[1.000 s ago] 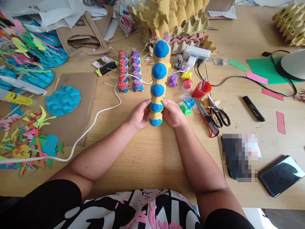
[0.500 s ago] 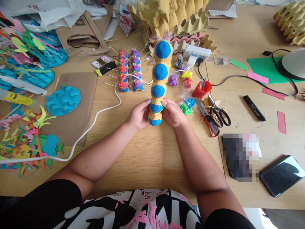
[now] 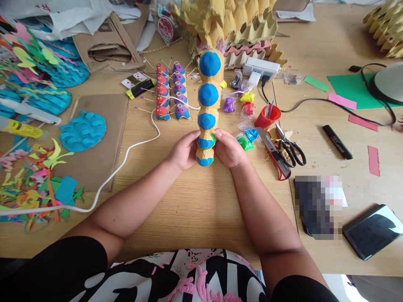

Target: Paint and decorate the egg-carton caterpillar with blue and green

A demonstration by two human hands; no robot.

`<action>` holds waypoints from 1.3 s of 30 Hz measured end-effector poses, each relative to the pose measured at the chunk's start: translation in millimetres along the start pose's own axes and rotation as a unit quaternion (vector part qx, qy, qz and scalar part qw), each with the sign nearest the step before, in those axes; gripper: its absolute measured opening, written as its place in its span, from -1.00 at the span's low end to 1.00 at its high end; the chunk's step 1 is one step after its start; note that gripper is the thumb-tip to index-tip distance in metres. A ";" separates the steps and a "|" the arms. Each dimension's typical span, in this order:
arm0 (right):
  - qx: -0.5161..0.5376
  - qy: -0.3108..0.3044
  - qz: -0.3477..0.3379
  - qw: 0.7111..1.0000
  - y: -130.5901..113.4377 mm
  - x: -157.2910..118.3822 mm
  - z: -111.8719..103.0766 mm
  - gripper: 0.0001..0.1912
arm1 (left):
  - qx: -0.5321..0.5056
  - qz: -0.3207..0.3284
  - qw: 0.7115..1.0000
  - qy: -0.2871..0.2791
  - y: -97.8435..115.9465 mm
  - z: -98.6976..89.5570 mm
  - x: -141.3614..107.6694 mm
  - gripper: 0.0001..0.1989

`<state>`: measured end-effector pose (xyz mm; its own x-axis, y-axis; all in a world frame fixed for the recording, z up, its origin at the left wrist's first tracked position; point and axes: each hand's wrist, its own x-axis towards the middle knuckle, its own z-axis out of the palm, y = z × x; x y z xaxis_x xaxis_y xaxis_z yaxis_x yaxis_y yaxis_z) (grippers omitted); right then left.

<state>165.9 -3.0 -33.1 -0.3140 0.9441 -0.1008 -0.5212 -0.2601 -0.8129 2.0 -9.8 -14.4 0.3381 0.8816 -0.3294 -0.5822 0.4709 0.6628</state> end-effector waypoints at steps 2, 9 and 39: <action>-0.003 -0.003 0.007 1.000 0.2 -0.1 0.2 -0.52 | 0.003 0.006 1.000 -0.009 0.1 0.6 -0.3 -0.78; -0.004 0.003 0.018 1.000 -1.3 -0.3 0.2 -0.50 | 0.010 0.013 1.000 -0.005 -1.6 0.5 -0.1 -0.80; -0.013 0.049 -0.046 0.998 3.8 1.6 6.5 -0.50 | -0.065 -0.032 0.997 -0.011 5.5 2.2 5.4 -0.63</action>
<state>158.3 -3.8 -32.7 -0.1854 0.9794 -0.0799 -0.5226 -0.1671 -0.8360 2.2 -2.5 -11.1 0.3919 0.8498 -0.3524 -0.6491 0.5269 0.5487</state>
